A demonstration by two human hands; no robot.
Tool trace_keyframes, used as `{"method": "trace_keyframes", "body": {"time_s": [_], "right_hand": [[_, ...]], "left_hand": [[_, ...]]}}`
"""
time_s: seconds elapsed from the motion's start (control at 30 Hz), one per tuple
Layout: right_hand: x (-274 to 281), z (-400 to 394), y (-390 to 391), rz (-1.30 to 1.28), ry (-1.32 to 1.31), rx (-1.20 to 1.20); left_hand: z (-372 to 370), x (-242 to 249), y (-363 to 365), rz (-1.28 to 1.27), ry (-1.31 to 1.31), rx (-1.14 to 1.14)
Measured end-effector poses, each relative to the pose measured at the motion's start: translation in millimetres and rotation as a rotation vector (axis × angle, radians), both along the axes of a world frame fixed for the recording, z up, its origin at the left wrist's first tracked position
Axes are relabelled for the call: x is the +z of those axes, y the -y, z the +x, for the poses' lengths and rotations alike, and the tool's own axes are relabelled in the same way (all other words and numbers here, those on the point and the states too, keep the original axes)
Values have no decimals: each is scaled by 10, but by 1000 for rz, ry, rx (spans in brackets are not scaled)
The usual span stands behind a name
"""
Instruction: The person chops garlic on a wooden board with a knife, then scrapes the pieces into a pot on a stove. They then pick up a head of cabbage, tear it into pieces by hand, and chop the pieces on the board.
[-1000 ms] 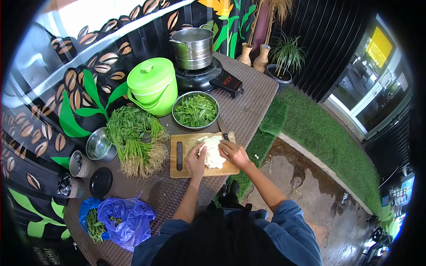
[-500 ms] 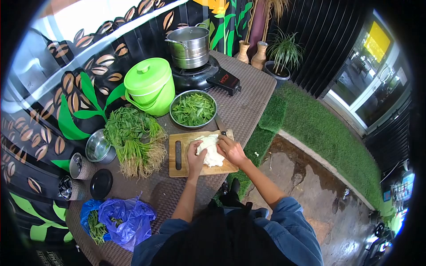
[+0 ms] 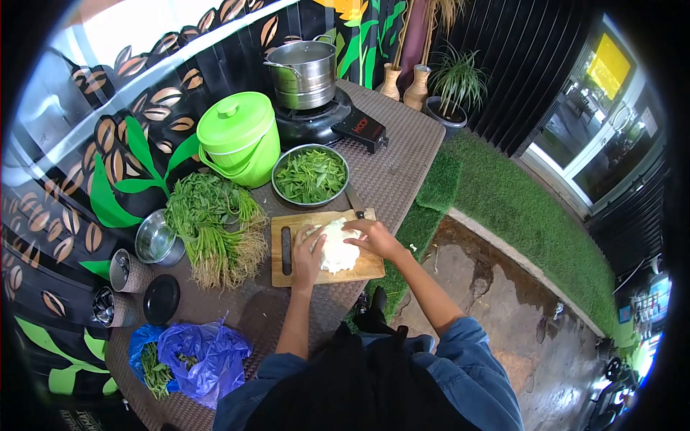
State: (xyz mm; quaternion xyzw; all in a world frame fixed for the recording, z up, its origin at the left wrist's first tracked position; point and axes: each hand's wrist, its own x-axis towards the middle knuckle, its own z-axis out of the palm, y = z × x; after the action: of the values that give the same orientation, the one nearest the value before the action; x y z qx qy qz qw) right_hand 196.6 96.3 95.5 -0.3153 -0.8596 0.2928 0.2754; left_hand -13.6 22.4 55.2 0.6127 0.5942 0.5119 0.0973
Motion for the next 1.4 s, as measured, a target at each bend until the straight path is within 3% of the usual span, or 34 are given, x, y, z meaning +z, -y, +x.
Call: {"method": "trace_keyframes", "body": {"time_s": [0.13,0.2,0.23,0.3,0.4,0.53,0.63,0.77,0.83,0.93,1.23,1.4], "right_hand": [[-81,-35,3,-56,38,-18],[-142,-79,89,13,-37,-70],[-184,-111,161,15,-36,-69],[-289,-178,383,208,-161,-284],[-222,-246,723,304,-73,-338],[-300,-370,886,230,-155,-402],[-315,-448,930,177,-190,-404],[-278,-509,900,102,-197,-455],[-240,-540,856,-24,-154,-464],[-254,-595,781,-129,-119,-468],[-91,-802,844,112,329,-530],[-194,-774,915,205,194,-526]], "left_hand": [[-105,66,40,-11,-148,0],[-109,100,-7,-128,109,-188],[-96,180,11,-126,110,-187],[-60,312,76,-168,-5,-270],[-170,223,101,-88,72,-337],[-99,93,254,-127,95,-209],[129,-133,334,5,81,16],[180,-186,320,67,113,16],[127,-132,318,97,-117,43],[119,-46,326,46,-94,-19],[-1,152,366,-50,-146,-152],[-60,270,281,-76,-182,-221]]}}
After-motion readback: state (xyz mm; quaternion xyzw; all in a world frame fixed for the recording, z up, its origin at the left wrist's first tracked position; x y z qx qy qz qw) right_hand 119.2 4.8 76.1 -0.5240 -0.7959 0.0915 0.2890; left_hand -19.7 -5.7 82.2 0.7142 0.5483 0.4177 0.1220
